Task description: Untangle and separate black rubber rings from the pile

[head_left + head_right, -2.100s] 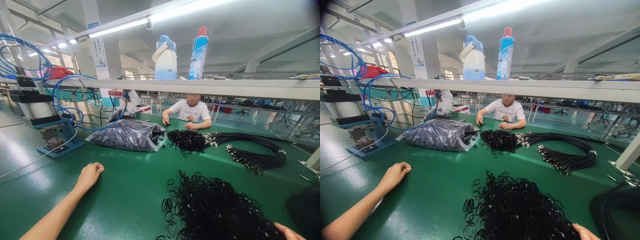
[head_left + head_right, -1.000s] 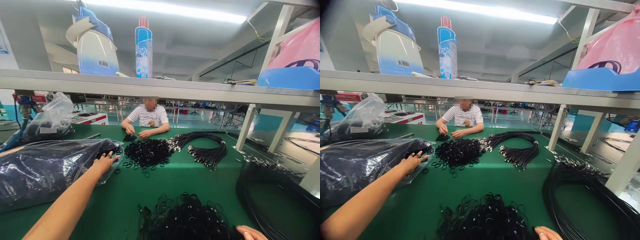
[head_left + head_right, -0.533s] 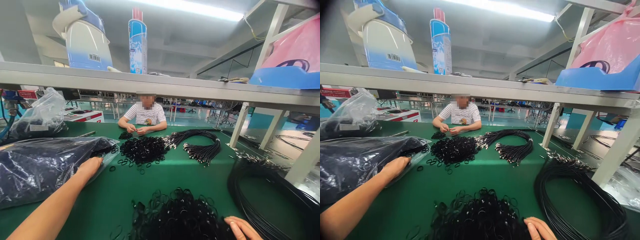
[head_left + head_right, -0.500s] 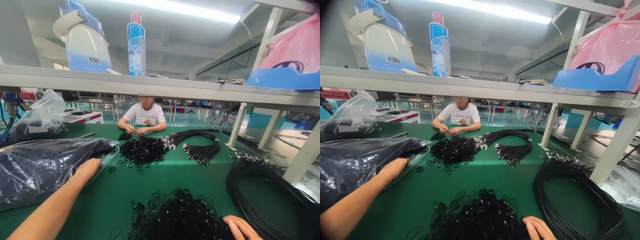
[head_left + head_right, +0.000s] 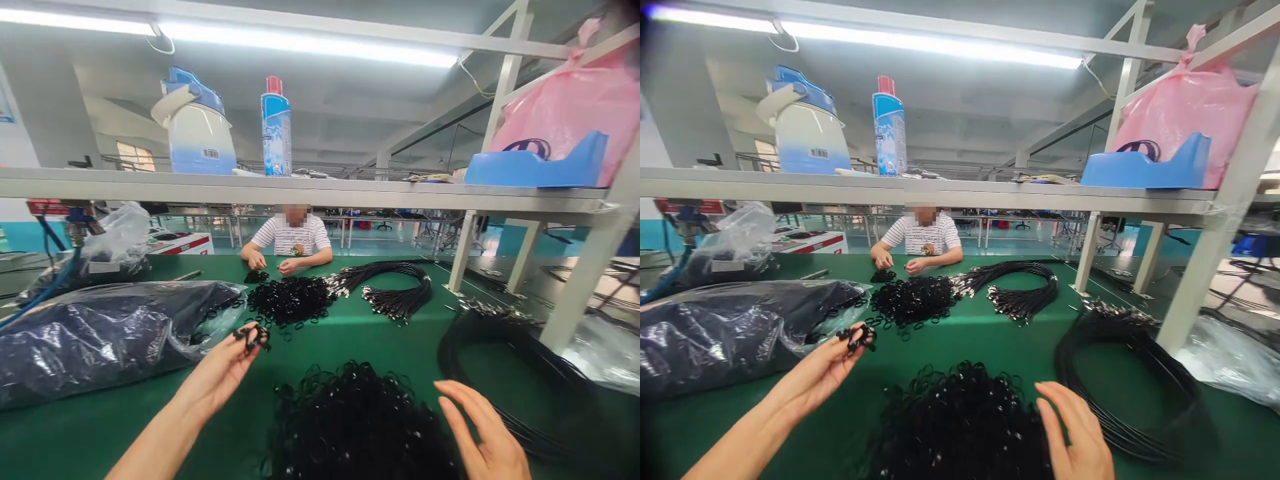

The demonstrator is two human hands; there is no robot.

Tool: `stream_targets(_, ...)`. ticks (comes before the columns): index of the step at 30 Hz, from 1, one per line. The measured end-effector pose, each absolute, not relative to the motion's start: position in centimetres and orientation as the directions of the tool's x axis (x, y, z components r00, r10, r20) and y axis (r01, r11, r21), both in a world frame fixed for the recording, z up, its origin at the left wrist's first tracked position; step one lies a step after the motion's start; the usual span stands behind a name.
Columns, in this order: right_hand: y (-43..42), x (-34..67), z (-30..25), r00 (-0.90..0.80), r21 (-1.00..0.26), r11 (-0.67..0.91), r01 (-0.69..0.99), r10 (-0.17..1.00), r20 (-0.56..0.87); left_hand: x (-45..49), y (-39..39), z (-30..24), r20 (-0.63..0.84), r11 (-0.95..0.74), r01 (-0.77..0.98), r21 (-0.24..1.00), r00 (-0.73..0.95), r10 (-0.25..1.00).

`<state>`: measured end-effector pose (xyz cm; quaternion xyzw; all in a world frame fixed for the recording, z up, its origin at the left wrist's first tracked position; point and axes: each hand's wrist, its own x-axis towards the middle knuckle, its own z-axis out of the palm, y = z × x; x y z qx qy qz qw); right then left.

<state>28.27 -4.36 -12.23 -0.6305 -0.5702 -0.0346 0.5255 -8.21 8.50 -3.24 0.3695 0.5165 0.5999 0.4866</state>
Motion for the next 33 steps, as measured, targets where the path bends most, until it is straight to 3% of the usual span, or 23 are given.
stream_targets(2,-5.3,26.0,-9.5,0.294,-0.605,0.292,0.741,0.669,0.683,-5.0,4.8,-3.6,-0.13,0.087,-0.303,0.949,-0.126,0.983)
stream_targets(6,-6.2,20.4,-4.6,0.089,-0.671,0.451,0.589,0.789,0.608,0.1,0.1,-3.5,-0.321,0.33,-0.536,0.777,0.114,0.94)
stream_targets(9,-5.9,17.9,-2.3,-0.037,-0.724,0.419,0.547,0.877,0.48,2.6,-1.1,-3.6,-0.326,0.387,-0.591,0.708,0.213,0.921)
stream_targets(13,-5.5,17.4,-2.0,-0.164,-0.7,0.397,0.594,0.911,0.378,4.5,-1.7,-4.1,-0.389,0.456,-0.594,0.663,0.248,0.887)
stream_targets(18,-5.3,17.9,-3.4,-0.118,-0.744,0.382,0.547,0.916,0.383,6.2,-2.5,-4.3,-0.521,0.526,-0.585,0.618,0.196,0.83)
stream_targets(25,-5.1,17.9,-3.7,-0.051,-0.777,0.461,0.428,0.871,0.488,7.2,-2.7,-3.6,-0.484,0.473,-0.688,0.55,0.199,0.852)
stream_targets(29,-5.3,17.8,-3.1,-0.003,-0.818,0.443,0.366,0.88,0.475,6.3,-2.3,-3.8,-0.499,0.451,-0.76,0.468,0.194,0.845)
stream_targets(33,-5.3,17.7,-3.1,0.032,-0.846,0.427,0.32,0.887,0.46,5.4,-2.0,-4.2,-0.505,0.434,-0.764,0.477,0.167,0.847)
